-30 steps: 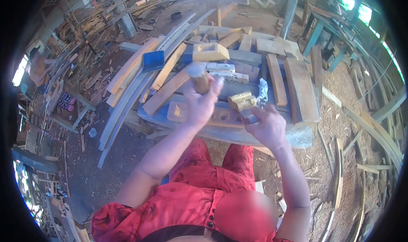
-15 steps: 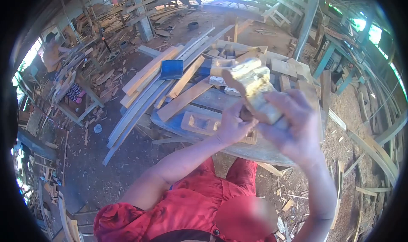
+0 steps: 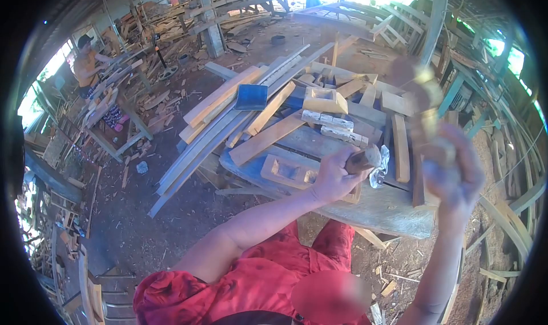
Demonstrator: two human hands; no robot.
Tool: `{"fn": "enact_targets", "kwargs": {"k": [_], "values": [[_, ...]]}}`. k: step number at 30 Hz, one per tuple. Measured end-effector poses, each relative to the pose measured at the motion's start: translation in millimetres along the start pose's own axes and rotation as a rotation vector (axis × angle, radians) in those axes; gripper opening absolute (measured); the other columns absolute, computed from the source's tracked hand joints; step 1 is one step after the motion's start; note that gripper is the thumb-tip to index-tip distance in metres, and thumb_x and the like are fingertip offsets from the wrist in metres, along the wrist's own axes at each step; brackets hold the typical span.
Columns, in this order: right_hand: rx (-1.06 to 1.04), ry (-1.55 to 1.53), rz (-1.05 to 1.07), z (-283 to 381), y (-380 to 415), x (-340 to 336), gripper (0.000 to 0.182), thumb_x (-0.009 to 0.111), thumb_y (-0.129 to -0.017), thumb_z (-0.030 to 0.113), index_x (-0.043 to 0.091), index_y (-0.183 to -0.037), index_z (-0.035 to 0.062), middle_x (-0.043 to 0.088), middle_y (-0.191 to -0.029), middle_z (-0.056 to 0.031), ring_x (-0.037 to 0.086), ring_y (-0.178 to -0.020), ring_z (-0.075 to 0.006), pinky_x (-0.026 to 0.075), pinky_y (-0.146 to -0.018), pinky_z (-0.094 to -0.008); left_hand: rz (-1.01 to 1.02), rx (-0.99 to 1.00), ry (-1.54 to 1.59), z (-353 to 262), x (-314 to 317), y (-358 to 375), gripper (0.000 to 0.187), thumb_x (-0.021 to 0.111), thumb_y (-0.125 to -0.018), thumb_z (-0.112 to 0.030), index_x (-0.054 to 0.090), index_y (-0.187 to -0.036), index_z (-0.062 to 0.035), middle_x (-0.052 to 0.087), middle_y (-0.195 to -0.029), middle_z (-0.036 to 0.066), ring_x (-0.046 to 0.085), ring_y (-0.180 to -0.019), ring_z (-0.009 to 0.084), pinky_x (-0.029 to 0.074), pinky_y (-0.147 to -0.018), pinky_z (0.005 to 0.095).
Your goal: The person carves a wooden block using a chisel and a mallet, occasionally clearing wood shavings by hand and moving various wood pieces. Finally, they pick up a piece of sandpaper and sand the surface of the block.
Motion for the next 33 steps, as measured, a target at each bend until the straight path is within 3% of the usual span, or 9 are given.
{"fn": "enact_targets", "kwargs": {"k": [3,4,5,7,10,15,19,21,33], "values": [[-0.136,-0.016,-0.238,-6.8,5.8,11.8,0.044,0.063,-0.070,0.017,0.062,-0.111,0.0020,0.058,-0.097,-0.0025,0.053,-0.072,-0.0054,0.038,-0.055,-0.0176,-0.022,-0.001,0.001,0.0,-0.6,0.0,0.033,0.076,-0.070,-0.015,0.058,-0.097,-0.0078,0.063,-0.079,0.015,0.064,-0.075,0.0353,0.050,-0.064,0.0381],[-0.030,0.007,-0.101,-14.8,14.0,22.1,0.045,0.065,-0.070,0.012,0.060,-0.113,0.0001,0.056,-0.097,-0.0006,0.052,-0.072,-0.0052,0.039,-0.055,-0.0184,-0.007,0.009,-0.036,-0.7,0.5,-0.4,0.033,0.076,-0.071,-0.015,0.059,-0.098,-0.0078,0.063,-0.079,0.015,0.064,-0.076,0.0349,0.050,-0.064,0.0373],[-0.369,0.212,0.133,-38.3,14.2,32.3,0.046,0.068,-0.068,0.007,0.060,-0.113,0.0007,0.054,-0.097,0.0004,0.052,-0.072,-0.0046,0.039,-0.055,-0.0177,-0.004,0.016,-0.034,-2.6,1.0,0.1,0.033,0.076,-0.071,-0.015,0.059,-0.098,-0.0078,0.063,-0.079,0.015,0.064,-0.076,0.0349,0.050,-0.064,0.0373],[0.196,-0.126,0.140,-33.9,25.6,32.4,0.048,0.070,-0.065,0.004,0.061,-0.111,0.0005,0.057,-0.097,-0.0024,0.054,-0.073,-0.0090,0.042,-0.059,-0.0208,0.080,-0.033,0.004,-4.3,-1.9,2.3,0.034,0.076,-0.073,-0.018,0.060,-0.101,-0.0074,0.064,-0.079,0.012,0.066,-0.072,0.0264,0.050,-0.064,0.0344],[0.325,-0.226,0.072,-48.6,30.1,23.7,0.044,0.071,-0.065,0.008,0.064,-0.108,0.0017,0.059,-0.098,-0.0050,0.056,-0.074,-0.0126,0.043,-0.063,-0.0244,0.024,0.024,0.083,-3.4,-13.8,-0.7,0.035,0.076,-0.077,-0.022,0.060,-0.103,-0.0059,0.065,-0.078,0.005,0.063,-0.071,0.0176,0.050,-0.066,0.0329],[0.103,0.324,0.133,-118.5,60.4,50.8,0.046,0.076,-0.063,0.023,0.067,-0.106,0.0087,0.059,-0.090,-0.0106,0.062,-0.074,-0.0220,0.050,-0.066,-0.0363,-0.384,-0.273,0.548,25.9,-65.4,-15.0,0.021,0.071,-0.084,-0.016,0.051,-0.083,-0.0107,0.051,-0.062,-0.004,0.044,-0.043,0.0033,0.036,-0.039,0.0199],[0.099,0.610,0.221,-136.6,72.9,67.9,0.046,0.076,-0.064,0.028,0.067,-0.107,0.0148,0.058,-0.088,-0.0145,0.064,-0.081,-0.0308,0.052,-0.070,-0.0416,-0.613,-0.298,0.679,32.0,-97.8,-14.8,0.023,0.073,-0.083,-0.017,0.051,-0.084,-0.0096,0.050,-0.061,-0.001,0.046,-0.042,0.0079,0.040,-0.038,0.0231],[0.175,0.672,0.308,-138.8,70.5,69.7,0.046,0.075,-0.064,0.032,0.067,-0.108,0.0200,0.058,-0.090,-0.0163,0.064,-0.083,-0.0341,0.053,-0.071,-0.0423,-0.590,-0.276,0.675,25.6,-101.4,-16.5,0.023,0.073,-0.083,-0.017,0.051,-0.085,-0.0093,0.051,-0.062,-0.001,0.046,-0.043,0.0080,0.040,-0.039,0.0230],[0.192,0.722,0.336,-138.4,66.9,69.6,0.056,0.078,-0.061,0.030,0.066,-0.114,0.0169,0.060,-0.090,-0.0170,0.065,-0.082,-0.0317,0.053,-0.073,-0.0396,-0.213,-0.153,0.435,8.3,-46.8,-16.5,0.019,0.071,-0.085,-0.012,0.053,-0.087,-0.0077,0.055,-0.070,-0.002,0.047,-0.052,0.0033,0.039,-0.046,0.0189]]}}
Point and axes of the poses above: each hand's wrist, its own y-axis away from the middle knuckle, its own x-axis out of the palm, z = x × y, the point moved 1 cm from there along -y, towards the middle knuckle
